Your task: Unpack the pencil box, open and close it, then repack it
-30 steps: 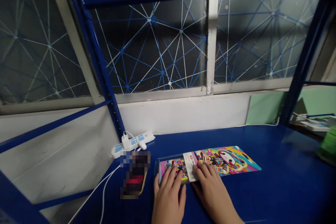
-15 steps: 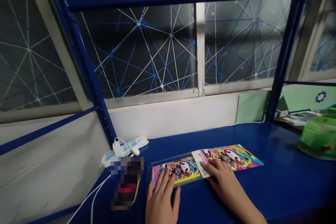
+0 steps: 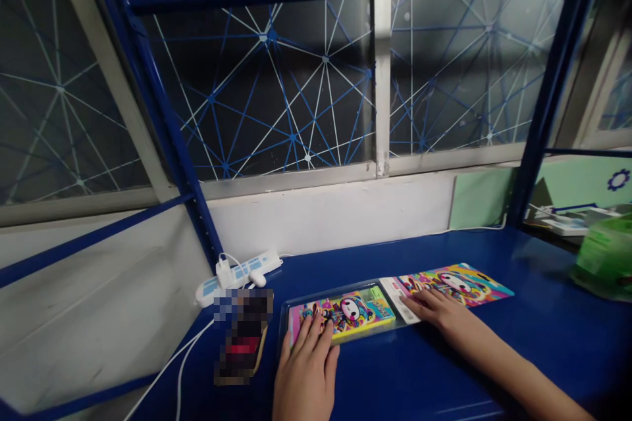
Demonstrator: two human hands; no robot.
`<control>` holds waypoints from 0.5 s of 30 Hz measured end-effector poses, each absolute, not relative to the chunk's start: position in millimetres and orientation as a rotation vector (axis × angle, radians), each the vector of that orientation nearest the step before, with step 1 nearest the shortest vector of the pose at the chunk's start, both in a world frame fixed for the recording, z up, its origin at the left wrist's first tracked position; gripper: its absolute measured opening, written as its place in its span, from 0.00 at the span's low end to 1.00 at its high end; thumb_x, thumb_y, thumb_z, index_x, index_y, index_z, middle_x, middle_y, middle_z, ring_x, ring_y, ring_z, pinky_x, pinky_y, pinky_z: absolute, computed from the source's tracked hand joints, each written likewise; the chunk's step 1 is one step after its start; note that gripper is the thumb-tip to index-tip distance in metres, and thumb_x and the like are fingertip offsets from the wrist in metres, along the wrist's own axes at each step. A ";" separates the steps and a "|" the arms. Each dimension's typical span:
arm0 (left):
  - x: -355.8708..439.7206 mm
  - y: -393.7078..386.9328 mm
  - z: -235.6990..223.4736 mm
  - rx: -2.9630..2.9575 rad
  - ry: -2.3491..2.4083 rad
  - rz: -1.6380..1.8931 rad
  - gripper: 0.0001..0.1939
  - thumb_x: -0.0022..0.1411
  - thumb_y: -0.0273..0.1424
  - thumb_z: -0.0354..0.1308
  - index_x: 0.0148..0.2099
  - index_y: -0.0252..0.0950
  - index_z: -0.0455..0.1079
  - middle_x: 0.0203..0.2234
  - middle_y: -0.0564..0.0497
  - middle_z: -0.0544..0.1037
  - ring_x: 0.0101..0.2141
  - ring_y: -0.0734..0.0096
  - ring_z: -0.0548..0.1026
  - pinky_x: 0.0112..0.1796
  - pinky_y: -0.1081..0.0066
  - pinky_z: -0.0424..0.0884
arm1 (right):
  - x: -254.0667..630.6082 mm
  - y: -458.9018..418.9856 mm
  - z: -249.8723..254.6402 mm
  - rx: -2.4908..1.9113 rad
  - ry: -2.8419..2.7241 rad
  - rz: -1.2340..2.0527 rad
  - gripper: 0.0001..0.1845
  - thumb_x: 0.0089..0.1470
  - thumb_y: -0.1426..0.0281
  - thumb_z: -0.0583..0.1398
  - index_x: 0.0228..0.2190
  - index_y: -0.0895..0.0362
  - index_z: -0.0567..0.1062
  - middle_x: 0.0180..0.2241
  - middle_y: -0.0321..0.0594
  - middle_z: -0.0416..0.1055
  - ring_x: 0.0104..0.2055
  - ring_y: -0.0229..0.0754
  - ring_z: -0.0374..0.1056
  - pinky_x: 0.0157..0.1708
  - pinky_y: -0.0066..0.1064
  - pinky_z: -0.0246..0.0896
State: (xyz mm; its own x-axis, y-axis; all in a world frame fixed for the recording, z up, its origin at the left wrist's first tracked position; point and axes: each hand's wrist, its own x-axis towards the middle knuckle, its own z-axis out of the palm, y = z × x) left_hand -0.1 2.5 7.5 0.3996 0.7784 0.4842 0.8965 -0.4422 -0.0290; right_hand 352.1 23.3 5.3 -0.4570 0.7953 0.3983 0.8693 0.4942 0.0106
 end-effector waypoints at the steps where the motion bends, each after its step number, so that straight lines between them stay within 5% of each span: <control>1: 1.2 3.0 13.2 -2.409 -1.502 -0.576 0.20 0.70 0.35 0.49 0.61 0.45 0.70 0.61 0.50 0.70 0.59 0.49 0.71 0.54 0.45 0.71 | 358.3 23.4 4.4 -1.398 -2.406 -0.303 0.34 0.60 0.82 0.48 0.63 0.43 0.66 0.52 0.42 0.74 0.53 0.46 0.70 0.52 0.39 0.65; 8: 3.2 19.4 63.2 -2.719 -1.622 -0.476 0.19 0.71 0.33 0.48 0.57 0.44 0.75 0.56 0.46 0.76 0.56 0.54 0.75 0.54 0.54 0.69 | 395.8 32.7 -2.3 -1.403 -2.372 -0.374 0.37 0.59 0.81 0.48 0.65 0.42 0.61 0.67 0.36 0.59 0.67 0.48 0.57 0.62 0.50 0.57; 15: -3.3 54.0 99.6 -2.784 -1.631 -0.493 0.17 0.69 0.41 0.50 0.47 0.48 0.81 0.36 0.50 0.86 0.34 0.61 0.82 0.35 0.71 0.69 | 392.4 -3.0 1.7 -1.337 -2.157 -0.513 0.37 0.58 0.80 0.49 0.66 0.44 0.60 0.65 0.33 0.60 0.65 0.46 0.60 0.64 0.45 0.57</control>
State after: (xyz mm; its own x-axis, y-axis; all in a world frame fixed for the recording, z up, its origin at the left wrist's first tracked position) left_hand -3.3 54.0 99.6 0.4568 0.8678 0.1957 0.8310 -0.4948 0.2543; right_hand 392.4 -3.0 1.7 -0.3576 0.6924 0.6266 0.9005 0.4335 0.0348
